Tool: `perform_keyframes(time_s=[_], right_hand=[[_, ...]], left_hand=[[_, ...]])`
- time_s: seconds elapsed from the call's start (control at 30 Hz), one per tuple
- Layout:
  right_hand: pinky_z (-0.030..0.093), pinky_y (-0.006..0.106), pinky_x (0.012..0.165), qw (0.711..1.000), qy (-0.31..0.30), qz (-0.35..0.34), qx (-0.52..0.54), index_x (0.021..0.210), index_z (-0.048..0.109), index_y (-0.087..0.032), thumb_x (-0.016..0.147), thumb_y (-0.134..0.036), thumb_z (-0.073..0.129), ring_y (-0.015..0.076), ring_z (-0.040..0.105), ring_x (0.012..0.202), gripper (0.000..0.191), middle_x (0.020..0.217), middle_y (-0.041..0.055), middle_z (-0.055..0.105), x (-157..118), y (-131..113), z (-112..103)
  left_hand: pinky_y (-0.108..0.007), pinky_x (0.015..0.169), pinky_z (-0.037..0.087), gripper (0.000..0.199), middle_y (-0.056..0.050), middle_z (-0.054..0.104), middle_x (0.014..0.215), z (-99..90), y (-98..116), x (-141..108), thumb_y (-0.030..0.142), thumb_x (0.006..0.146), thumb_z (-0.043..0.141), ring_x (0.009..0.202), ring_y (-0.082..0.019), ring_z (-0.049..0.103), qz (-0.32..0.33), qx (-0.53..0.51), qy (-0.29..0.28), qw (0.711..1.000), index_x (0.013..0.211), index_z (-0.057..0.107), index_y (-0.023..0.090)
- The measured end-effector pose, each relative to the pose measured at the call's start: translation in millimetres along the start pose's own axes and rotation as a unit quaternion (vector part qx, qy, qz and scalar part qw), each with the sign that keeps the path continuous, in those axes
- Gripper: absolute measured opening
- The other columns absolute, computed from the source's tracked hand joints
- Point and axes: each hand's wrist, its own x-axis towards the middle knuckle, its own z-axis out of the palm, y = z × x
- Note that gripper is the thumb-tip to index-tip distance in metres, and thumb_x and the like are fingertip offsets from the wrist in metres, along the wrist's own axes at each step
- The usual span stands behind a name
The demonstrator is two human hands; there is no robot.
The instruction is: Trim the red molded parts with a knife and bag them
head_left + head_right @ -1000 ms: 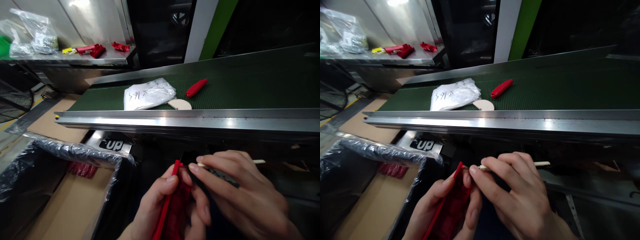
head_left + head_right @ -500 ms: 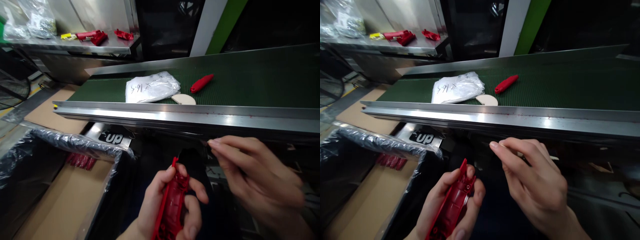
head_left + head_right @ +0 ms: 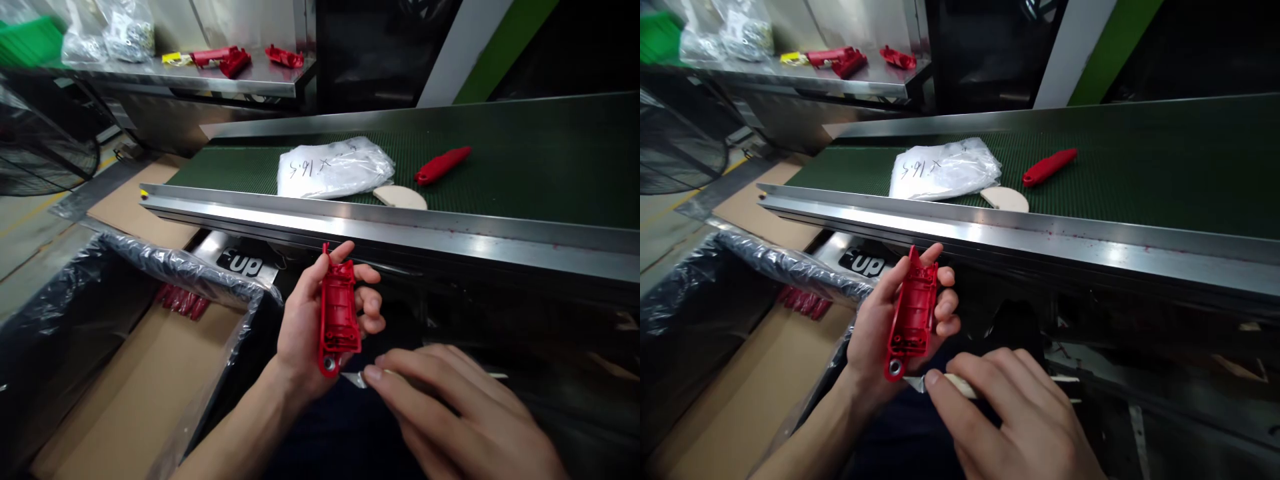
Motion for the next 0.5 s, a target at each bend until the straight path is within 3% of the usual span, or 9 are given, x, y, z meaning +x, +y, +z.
perform_keyframes(time_s=[0.13, 0.23, 0.37, 0.4, 0.5], right_hand=[[0.049, 0.032, 0.068, 1.0, -0.015, -0.014, -0.021, 0.114, 0.064, -0.017, 0.085, -0.004, 0.052, 0.0179, 0.063, 0.082, 0.035, 0.1, 0.0076, 0.07, 1.2, 1.3, 1.2], [0.049, 0.032, 0.079, 0.997, -0.018, -0.012, -0.079, 0.123, 0.06, -0.019, 0.086, -0.005, 0.053, 0.0181, 0.063, 0.095, 0.04, 0.109, 0.007, 0.068, 5.2, 24.1, -16.8], [0.045, 0.036, 0.09, 0.961, 0.072, 0.081, -0.253, 0.122, 0.061, -0.025, 0.092, -0.016, 0.053, 0.0195, 0.063, 0.103, 0.032, 0.116, 0.0031, 0.067, 25.5, 100.0, -68.1], [0.047, 0.035, 0.086, 0.945, 0.07, 0.126, -0.294, 0.118, 0.062, -0.026, 0.095, -0.022, 0.051, 0.0201, 0.064, 0.102, 0.026, 0.115, 0.0014, 0.068, 32.8, 122.9, -82.5], [0.046, 0.032, 0.065, 0.929, -0.005, 0.163, -0.333, 0.108, 0.068, -0.027, 0.094, -0.027, 0.05, 0.0219, 0.068, 0.086, 0.023, 0.104, -0.0001, 0.072, 57.1, 181.4, -112.8]], left_hand=[[-0.023, 0.053, 0.042, 0.034, -0.007, 0.058, 0.091, -2.0, 1.6, 3.5, 0.035, 0.1, 0.036, 0.063, -0.014, 0.052, 0.011, 0.005, 0.002, 1.0, 0.125, 0.051, 0.016], [-0.023, 0.053, 0.042, 0.034, -0.007, 0.058, 0.091, -4.7, 5.8, 3.0, 0.032, 0.098, 0.041, 0.063, -0.013, 0.051, 0.03, 0.016, 0.036, 0.999, 0.128, 0.052, 0.018], [-0.023, 0.053, 0.042, 0.035, -0.006, 0.057, 0.09, -11.5, 13.2, -2.0, 0.03, 0.095, 0.048, 0.063, -0.013, 0.049, 0.04, 0.048, 0.092, 0.994, 0.127, 0.055, 0.02], [-0.023, 0.053, 0.043, 0.035, -0.006, 0.057, 0.09, -14.2, 14.0, -3.5, 0.03, 0.093, 0.05, 0.064, -0.013, 0.049, 0.041, 0.059, 0.102, 0.992, 0.126, 0.055, 0.02], [-0.024, 0.055, 0.045, 0.036, -0.005, 0.058, 0.091, -25.0, 11.7, -7.0, 0.031, 0.091, 0.056, 0.066, -0.013, 0.05, 0.032, 0.099, 0.131, 0.986, 0.126, 0.054, 0.022]])
